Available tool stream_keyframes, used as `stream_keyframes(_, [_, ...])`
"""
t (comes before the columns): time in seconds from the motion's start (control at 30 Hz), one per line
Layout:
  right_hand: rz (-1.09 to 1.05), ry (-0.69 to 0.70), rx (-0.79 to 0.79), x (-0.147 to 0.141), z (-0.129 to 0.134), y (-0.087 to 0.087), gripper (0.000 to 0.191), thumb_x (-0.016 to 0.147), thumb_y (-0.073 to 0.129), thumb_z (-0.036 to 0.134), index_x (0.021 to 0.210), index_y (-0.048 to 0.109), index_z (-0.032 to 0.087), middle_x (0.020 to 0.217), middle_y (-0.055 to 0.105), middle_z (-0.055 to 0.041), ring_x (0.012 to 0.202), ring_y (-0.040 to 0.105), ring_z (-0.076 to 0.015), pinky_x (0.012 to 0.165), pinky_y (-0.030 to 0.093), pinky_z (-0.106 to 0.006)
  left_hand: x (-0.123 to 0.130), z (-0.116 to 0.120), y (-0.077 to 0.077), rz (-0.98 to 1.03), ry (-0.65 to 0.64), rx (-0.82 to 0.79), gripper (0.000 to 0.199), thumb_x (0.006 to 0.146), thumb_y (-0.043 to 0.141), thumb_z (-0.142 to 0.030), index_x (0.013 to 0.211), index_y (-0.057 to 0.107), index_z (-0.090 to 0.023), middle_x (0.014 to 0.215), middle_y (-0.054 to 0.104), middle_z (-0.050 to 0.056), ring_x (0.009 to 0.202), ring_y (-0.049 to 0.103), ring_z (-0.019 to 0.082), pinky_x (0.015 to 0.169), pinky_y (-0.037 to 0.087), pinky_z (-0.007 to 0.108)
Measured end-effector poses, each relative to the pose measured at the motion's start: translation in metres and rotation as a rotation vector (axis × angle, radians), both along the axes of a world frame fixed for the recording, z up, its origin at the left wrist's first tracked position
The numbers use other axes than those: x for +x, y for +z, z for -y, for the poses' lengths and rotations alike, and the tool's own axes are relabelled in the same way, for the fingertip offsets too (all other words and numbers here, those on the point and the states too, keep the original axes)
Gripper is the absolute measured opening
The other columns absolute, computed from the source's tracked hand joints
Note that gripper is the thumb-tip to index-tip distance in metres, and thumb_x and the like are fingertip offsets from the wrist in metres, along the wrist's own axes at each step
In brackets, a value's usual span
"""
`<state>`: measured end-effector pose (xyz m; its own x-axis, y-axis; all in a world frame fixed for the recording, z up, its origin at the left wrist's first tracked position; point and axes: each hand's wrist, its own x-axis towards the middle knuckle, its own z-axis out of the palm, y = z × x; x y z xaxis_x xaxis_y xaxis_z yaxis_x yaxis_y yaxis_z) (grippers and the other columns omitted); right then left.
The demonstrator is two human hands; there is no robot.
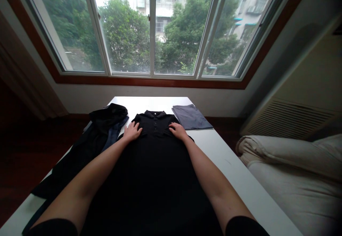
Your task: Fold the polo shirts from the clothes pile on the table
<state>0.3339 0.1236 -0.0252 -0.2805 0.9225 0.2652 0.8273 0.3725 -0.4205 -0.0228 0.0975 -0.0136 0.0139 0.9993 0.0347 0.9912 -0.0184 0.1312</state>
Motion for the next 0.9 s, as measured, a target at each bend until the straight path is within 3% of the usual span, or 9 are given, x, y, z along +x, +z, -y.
stream_keyframes(0.2, [-0.003, 0.008, 0.000, 0.001, -0.002, -0.003, 0.030, 0.098, 0.063, 0.035, 0.125, 0.073, 0.024, 0.145, 0.061, -0.0075, 0.140, 0.052, -0.0255, 0.120, 0.037, -0.040, -0.028, -0.027, -0.003, 0.036, 0.155, -0.051, 0.078, 0.099, 0.025, -0.066, 0.163, 0.034, -0.021, 0.172, 0.021, 0.013, 0.156, 0.022, 0.039, 0.120, 0.027, 0.059])
stream_keyframes(0.33, [-0.008, 0.009, 0.006, 0.001, -0.001, -0.002, 0.029, 0.099, 0.063, 0.035, 0.124, 0.073, 0.024, 0.144, 0.062, -0.0073, 0.140, 0.052, -0.0249, 0.120, 0.037, -0.039, -0.026, -0.034, -0.004, 0.024, 0.205, 0.009, 0.075, 0.100, 0.029, -0.062, 0.160, 0.039, -0.018, 0.170, 0.025, 0.016, 0.153, 0.028, 0.040, 0.118, 0.032, 0.058])
stream_keyframes(0.4, [-0.007, 0.002, 0.002, 0.001, 0.000, -0.001, 0.028, 0.099, 0.062, 0.034, 0.123, 0.073, 0.025, 0.144, 0.062, -0.0065, 0.139, 0.053, -0.0243, 0.119, 0.038, -0.038, -0.018, -0.035, -0.006, -0.012, 0.171, 0.115, 0.070, 0.101, 0.032, -0.056, 0.158, 0.041, -0.016, 0.169, 0.028, 0.017, 0.153, 0.028, 0.039, 0.119, 0.030, 0.056])
stream_keyframes(0.47, [-0.001, -0.005, -0.002, 0.001, 0.000, -0.001, 0.028, 0.100, 0.061, 0.035, 0.123, 0.073, 0.025, 0.144, 0.062, -0.0063, 0.139, 0.053, -0.0240, 0.119, 0.038, -0.038, -0.010, -0.039, -0.008, -0.039, 0.045, 0.180, 0.067, 0.102, 0.033, -0.051, 0.158, 0.040, -0.016, 0.169, 0.028, 0.016, 0.155, 0.025, 0.034, 0.123, 0.025, 0.052])
stream_keyframes(0.57, [0.036, -0.002, 0.005, 0.001, 0.001, -0.002, 0.032, 0.100, 0.059, 0.037, 0.127, 0.072, 0.025, 0.146, 0.060, -0.0070, 0.142, 0.049, -0.0236, 0.121, 0.035, -0.038, -0.004, -0.052, -0.011, -0.029, -0.093, 0.071, 0.068, 0.103, 0.031, -0.054, 0.161, 0.036, -0.020, 0.171, 0.026, 0.012, 0.157, 0.023, 0.030, 0.125, 0.019, 0.051])
stream_keyframes(0.7, [0.150, -0.055, -0.033, -0.003, 0.002, -0.004, 0.050, 0.101, 0.056, 0.051, 0.145, 0.060, 0.027, 0.161, 0.043, -0.0081, 0.154, 0.030, -0.0270, 0.126, 0.024, -0.045, -0.009, -0.074, -0.015, -0.014, 0.002, -0.023, 0.076, 0.101, 0.025, -0.063, 0.163, 0.033, -0.019, 0.172, 0.021, 0.014, 0.159, 0.015, 0.032, 0.125, 0.018, 0.053])
stream_keyframes(0.8, [0.211, -0.100, -0.131, -0.008, -0.001, -0.005, 0.069, 0.101, 0.047, 0.065, 0.158, 0.044, 0.027, 0.170, 0.025, -0.0108, 0.158, 0.016, -0.0299, 0.127, 0.014, -0.051, -0.015, -0.085, -0.018, -0.017, 0.007, -0.018, 0.080, 0.101, 0.023, -0.066, 0.164, 0.032, -0.019, 0.172, 0.019, 0.014, 0.160, 0.013, 0.032, 0.126, 0.017, 0.052])
stream_keyframes(0.9, [0.218, -0.113, -0.204, -0.012, -0.007, -0.003, 0.076, 0.100, 0.042, 0.072, 0.162, 0.037, 0.028, 0.172, 0.016, -0.0110, 0.159, 0.010, -0.0307, 0.127, 0.009, -0.053, -0.020, -0.089, -0.017, -0.009, -0.005, -0.017, 0.080, 0.101, 0.021, -0.067, 0.164, 0.032, -0.019, 0.173, 0.018, 0.013, 0.160, 0.013, 0.031, 0.126, 0.017, 0.051])
